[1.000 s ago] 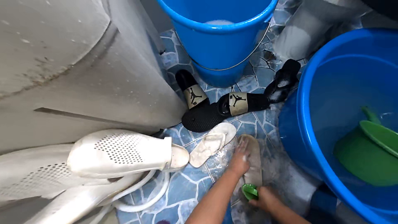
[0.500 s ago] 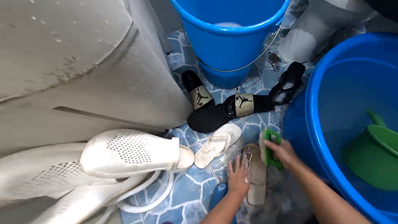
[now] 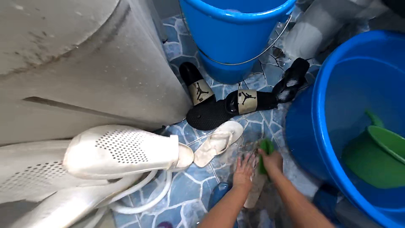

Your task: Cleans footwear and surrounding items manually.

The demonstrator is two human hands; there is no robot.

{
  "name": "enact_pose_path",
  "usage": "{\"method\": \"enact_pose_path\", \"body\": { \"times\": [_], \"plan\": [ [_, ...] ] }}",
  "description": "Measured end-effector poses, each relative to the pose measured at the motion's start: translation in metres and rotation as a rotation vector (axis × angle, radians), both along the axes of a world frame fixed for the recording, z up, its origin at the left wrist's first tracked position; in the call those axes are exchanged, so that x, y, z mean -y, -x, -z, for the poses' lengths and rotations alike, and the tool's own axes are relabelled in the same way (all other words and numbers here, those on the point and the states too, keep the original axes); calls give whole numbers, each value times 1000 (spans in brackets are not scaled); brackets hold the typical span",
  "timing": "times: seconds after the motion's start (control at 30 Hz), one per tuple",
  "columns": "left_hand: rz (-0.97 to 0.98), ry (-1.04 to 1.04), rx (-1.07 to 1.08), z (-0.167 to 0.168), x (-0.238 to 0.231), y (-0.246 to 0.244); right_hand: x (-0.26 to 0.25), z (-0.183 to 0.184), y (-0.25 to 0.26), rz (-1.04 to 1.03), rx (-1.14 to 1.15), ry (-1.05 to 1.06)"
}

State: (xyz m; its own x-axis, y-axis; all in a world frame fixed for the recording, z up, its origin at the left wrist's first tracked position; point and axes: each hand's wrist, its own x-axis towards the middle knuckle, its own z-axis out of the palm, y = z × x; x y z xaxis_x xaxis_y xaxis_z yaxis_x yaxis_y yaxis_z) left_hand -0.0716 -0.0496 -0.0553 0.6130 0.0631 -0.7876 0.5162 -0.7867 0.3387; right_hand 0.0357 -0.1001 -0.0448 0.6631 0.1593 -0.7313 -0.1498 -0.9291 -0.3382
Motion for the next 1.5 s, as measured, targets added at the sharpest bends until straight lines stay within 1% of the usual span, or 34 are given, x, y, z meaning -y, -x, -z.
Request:
{"method": "enact_pose_path", "body": {
  "times": [0.03,0.1,0.13,0.17,0.2,0.27,0.33,0.37,0.4,0.47,0.5,0.53,0.57,0.6,0.67,0.73,0.77,0.8,0.9,0.93,0.97,1.0,1.03,1.1,1.17,1.2,1.23,1.33,1.37,1.4,1.43,1.5],
  "plan": [
    [-1,-4,15,-1,-1,0,20,-2,24,-34,-3,-27],
    [7,-6,31,-4,-2,0,60,-10,70,-15,-84,-44],
    [22,-7,19,-5,-2,-1,69,-13,76,16,-141,-12],
    [32,-7,12,-5,-2,-1,67,-12,66,32,-161,10],
    [36,-5,10,-4,-4,-3,53,-11,42,33,-138,16],
    [35,3,15,-3,-3,-4,9,-11,-14,-8,-26,10],
    [47,7,9,-2,-2,-3,-19,-3,-44,-2,77,-28],
    [31,3,14,-1,-4,-4,-24,0,-44,-20,104,-40],
    [13,2,14,-1,-5,-4,-18,0,-31,-56,88,-39],
    [-17,12,7,-3,-3,-1,27,-4,27,-103,-23,-57],
    [-33,15,19,-4,-3,-2,46,-7,53,-56,-78,-61],
    [-30,24,17,-4,-4,-3,58,-9,67,16,-140,-40],
    [-16,27,3,-4,-3,-3,62,-9,65,60,-177,-19],
    [0,26,-19,-3,-2,-3,54,-9,49,73,-180,-10],
    [13,18,-21,-1,-2,-5,13,-8,-4,29,-74,-26],
    [21,9,-3,0,-1,-3,-16,-3,-37,13,10,-44],
    [12,4,2,1,-1,-2,-19,0,-38,10,30,-39],
    [-3,-5,5,0,-2,-3,-12,0,-28,-11,33,-37],
    [-26,0,12,-3,-2,-2,47,-16,52,-45,-100,-38],
    [-16,3,12,-4,-2,-3,62,-20,71,-17,-145,-20],
    [-8,8,7,-5,0,-4,71,-20,77,18,-178,7],
    [-8,10,5,-5,0,-3,68,-18,67,43,-195,35],
    [-17,16,3,-6,-1,-4,55,-15,44,49,-173,42],
    [-49,14,16,-6,-3,-4,17,-13,-9,-11,-53,40],
    [-61,13,19,-3,0,0,0,-7,-39,-41,35,31],
    [-73,10,22,-3,0,-1,-1,-5,-42,-54,53,34],
    [-80,6,18,-3,-2,-2,5,-6,-32,-73,49,43],
    [-59,-12,3,-4,1,-1,59,-15,42,-142,-114,37],
    [-55,-10,3,-3,1,-2,71,-18,59,-152,-164,32],
    [-43,-3,-5,-4,2,-2,76,-17,63,-149,-190,38],
    [-34,0,-6,-5,1,-2,70,-16,53,-140,-181,40],
    [-42,9,17,-5,-1,-2,35,-15,4,-129,-78,40]
  ]
}}
